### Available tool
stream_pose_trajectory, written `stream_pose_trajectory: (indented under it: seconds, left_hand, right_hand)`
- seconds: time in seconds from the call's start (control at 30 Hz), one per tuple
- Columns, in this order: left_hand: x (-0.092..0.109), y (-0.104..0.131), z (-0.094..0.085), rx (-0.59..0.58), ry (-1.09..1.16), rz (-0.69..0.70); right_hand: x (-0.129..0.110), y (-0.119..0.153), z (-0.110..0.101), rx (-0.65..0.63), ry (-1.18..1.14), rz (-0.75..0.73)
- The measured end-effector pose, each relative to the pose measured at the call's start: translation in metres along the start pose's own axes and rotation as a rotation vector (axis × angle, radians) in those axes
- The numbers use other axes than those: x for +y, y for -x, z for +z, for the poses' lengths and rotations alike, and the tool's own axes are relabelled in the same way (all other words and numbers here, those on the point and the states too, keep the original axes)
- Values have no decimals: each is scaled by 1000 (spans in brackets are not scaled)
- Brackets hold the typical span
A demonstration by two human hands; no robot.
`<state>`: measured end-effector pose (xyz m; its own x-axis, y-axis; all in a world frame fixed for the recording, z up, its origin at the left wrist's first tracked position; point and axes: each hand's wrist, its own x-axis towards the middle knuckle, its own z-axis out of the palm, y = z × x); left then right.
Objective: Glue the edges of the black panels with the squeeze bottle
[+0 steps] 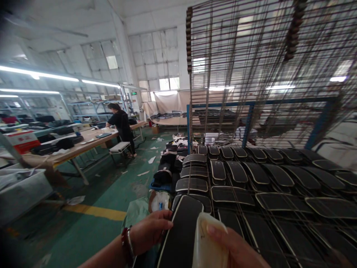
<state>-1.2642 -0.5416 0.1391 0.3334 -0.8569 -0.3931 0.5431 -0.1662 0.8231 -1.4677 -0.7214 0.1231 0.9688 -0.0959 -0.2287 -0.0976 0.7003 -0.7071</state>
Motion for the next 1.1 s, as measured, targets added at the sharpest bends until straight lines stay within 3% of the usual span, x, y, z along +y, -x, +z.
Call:
stream_pose_trajectory:
  seconds: [0.2,0.3,0.5,0.57,0.67,0.83,1.1]
  left_hand:
    - [3,-5,20,-61,-112,16]
    - [4,-9,20,-81,-140,36]
    - [3,-11,-3,-293,-157,53]
    - [2,-8,-9,-324,-181,18]
    - [4,-2,-13,-323,-205,-41]
    - [11,3,-5,-380,-235,-109]
    - [12,2,-5,-334,-256,-113]
  right_hand:
    - [7,0,7,104,43,-133]
    - [2,3,9,131,34,-181]
    - [-46,33,-1,424,59,-567]
    - [-63,41,-2,529,113,-713]
    - [-80,44,1,586,209,-858]
    - [-85,36,9,602,297,-933]
    - [-79,32,6,675,342,-968]
